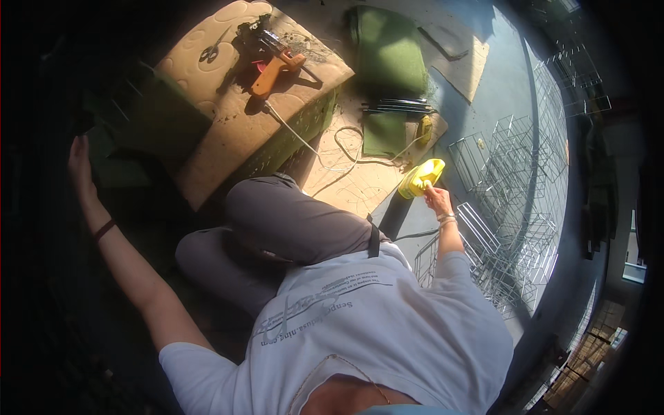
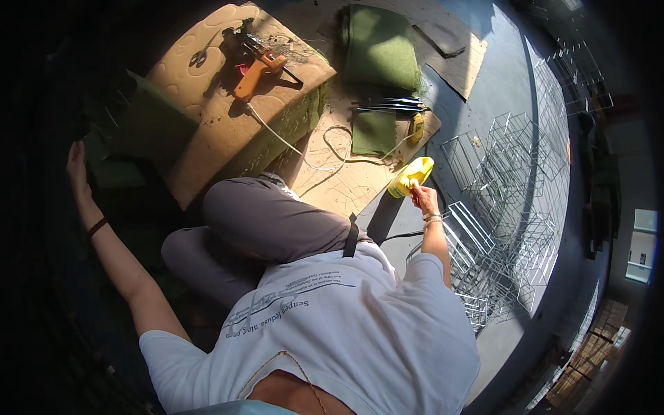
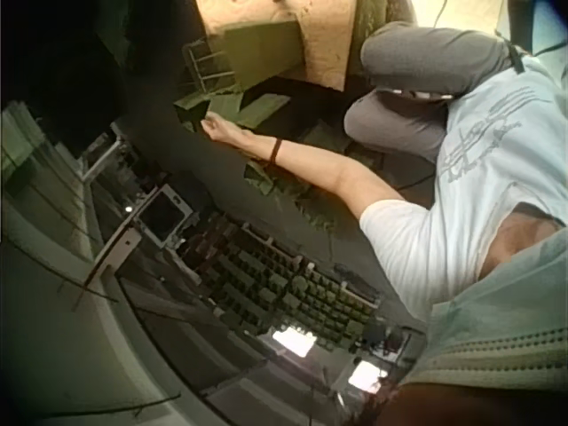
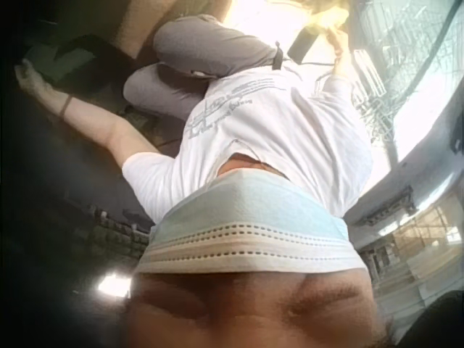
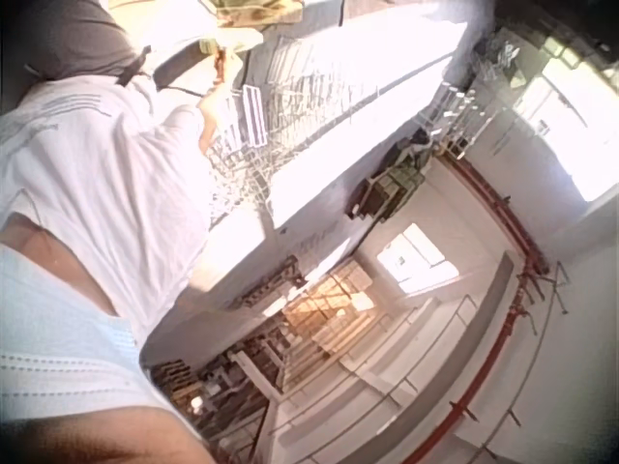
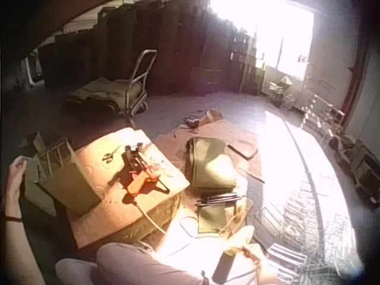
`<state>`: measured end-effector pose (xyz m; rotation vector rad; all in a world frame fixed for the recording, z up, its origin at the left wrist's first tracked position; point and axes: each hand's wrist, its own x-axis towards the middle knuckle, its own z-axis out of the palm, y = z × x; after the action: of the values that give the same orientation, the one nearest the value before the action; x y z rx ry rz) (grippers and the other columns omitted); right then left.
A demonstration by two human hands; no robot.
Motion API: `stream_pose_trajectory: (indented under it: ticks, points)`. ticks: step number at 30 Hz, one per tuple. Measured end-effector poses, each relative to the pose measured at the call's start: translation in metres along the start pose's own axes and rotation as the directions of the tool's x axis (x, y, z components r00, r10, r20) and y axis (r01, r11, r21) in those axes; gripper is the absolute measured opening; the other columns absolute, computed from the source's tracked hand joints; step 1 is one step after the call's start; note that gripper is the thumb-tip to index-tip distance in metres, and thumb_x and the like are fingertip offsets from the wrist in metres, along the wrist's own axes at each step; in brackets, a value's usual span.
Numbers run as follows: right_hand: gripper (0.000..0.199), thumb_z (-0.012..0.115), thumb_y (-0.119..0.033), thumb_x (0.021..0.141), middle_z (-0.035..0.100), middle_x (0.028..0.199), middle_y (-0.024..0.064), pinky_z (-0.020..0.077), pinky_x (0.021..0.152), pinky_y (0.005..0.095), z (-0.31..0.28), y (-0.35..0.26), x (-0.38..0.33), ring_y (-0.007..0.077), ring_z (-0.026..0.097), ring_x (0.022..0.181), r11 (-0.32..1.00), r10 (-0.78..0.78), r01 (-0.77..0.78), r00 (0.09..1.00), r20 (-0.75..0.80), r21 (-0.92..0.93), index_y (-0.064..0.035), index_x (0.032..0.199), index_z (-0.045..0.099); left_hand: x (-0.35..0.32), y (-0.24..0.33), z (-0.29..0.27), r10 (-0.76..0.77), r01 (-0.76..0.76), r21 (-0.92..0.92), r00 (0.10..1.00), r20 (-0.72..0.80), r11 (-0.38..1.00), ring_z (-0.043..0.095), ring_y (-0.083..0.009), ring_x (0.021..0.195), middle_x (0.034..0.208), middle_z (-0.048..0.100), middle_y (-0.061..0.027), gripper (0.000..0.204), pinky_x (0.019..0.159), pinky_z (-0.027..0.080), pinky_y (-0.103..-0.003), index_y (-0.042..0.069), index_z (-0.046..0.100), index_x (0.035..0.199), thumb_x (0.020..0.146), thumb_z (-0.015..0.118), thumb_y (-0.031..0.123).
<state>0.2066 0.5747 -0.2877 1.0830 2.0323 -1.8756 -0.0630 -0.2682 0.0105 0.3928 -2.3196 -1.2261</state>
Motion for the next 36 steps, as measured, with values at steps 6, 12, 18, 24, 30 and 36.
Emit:
stream_pose_trajectory:
  ticks: [6, 12, 18, 24, 30, 36]
  points:
    - [0.028, 0.061, -0.026, 0.091, 0.063, 0.064, 0.0048, 0.0486, 0.047, 0.0251, -0.032, -0.011, 0.007, 0.0119, 0.061, 0.052, 0.277, -0.867, 0.25, 0.481, -0.13, -0.928, 0.0003, 0.086, 0.068, -0.1, 0.09, 0.018, 0.57, -0.427, 0.395, 0.722, -0.392, 0.813, 0.049, -0.0297, 0.122, 0.127, 0.055, -0.0166, 0.036, 0.101, 0.04, -0.038, -0.001, 0.057, 0.121, 0.09, 0.061, 0.018]
    - [0.027, 0.047, 0.003, 0.092, 0.062, 0.106, 0.0214, 0.0551, 0.086, 0.0341, 0.229, -0.215, -0.039, 0.0285, 0.065, 0.096, 0.729, -0.61, 0.366, 0.73, 0.307, 0.578, 0.0106, 0.117, 0.052, -0.209, 0.153, 0.096, 0.659, -0.659, 0.045, 0.743, -0.114, 0.751, 0.038, -0.03, 0.132, 0.134, 0.05, -0.012, 0.038, 0.108, 0.031, -0.042, 0.003, 0.05, 0.13, 0.094, 0.053, 0.015]
    - [0.037, 0.049, -0.009, 0.093, 0.051, 0.131, 0.011, 0.0417, 0.098, 0.0322, 0.402, -0.304, -0.165, 0.0226, 0.05, 0.12, 0.339, -0.738, 0.854, -0.019, 0.675, 0.395, 0.004, 0.127, 0.049, -0.225, 0.142, 0.158, 0.687, -0.761, 0.095, 0.625, 0.371, 0.641, 0.018, -0.0332, 0.142, 0.153, 0.022, -0.0147, 0.074, 0.114, 0.012, -0.05, 0.002, 0.021, 0.147, 0.094, 0.037, 0.052]
    - [0.05, 0.043, -0.028, 0.1, 0.046, 0.137, 0.0143, 0.0333, 0.107, 0.0329, 0.432, -0.3, -0.138, 0.02, 0.044, 0.127, 0.74, -0.645, 0.489, 0.318, 0.695, 0.462, 0.0041, 0.138, 0.038, -0.207, 0.065, 0.08, 0.322, -0.314, 0.124, 0.945, -0.057, 0.941, 0.021, -0.0315, 0.141, 0.152, 0.022, -0.0188, 0.079, 0.115, 0.015, -0.043, 0.002, 0.016, 0.147, 0.094, 0.043, 0.053]
    - [0.055, 0.031, -0.034, 0.103, 0.034, 0.147, 0.017, 0.0236, 0.112, 0.0332, 0.492, -0.316, -0.11, 0.0231, 0.029, 0.137, 0.439, -0.812, 0.695, 0.037, 0.582, 0.569, 0.0036, 0.144, 0.026, -0.152, -0.012, 0.106, 0.124, -0.107, -0.26, 0.991, 0.05, 0.96, 0.023, -0.0262, 0.14, 0.151, 0.024, -0.0169, 0.079, 0.114, 0.017, -0.036, -0.002, 0.019, 0.145, 0.093, 0.047, 0.051]
    - [0.058, 0.037, -0.033, 0.101, 0.035, 0.145, 0.0223, 0.0249, 0.111, 0.0337, 0.497, -0.274, -0.155, 0.0278, 0.03, 0.137, 0.568, -0.663, 0.762, 0.199, 0.722, 0.312, 0.0029, 0.145, 0.022, -0.102, -0.046, 0.084, -0.073, 0.15, -0.488, 0.982, 0.173, 0.86, 0.033, -0.0186, 0.132, 0.143, 0.036, -0.0134, 0.071, 0.11, 0.024, -0.032, -0.002, 0.034, 0.139, 0.095, 0.042, 0.053]
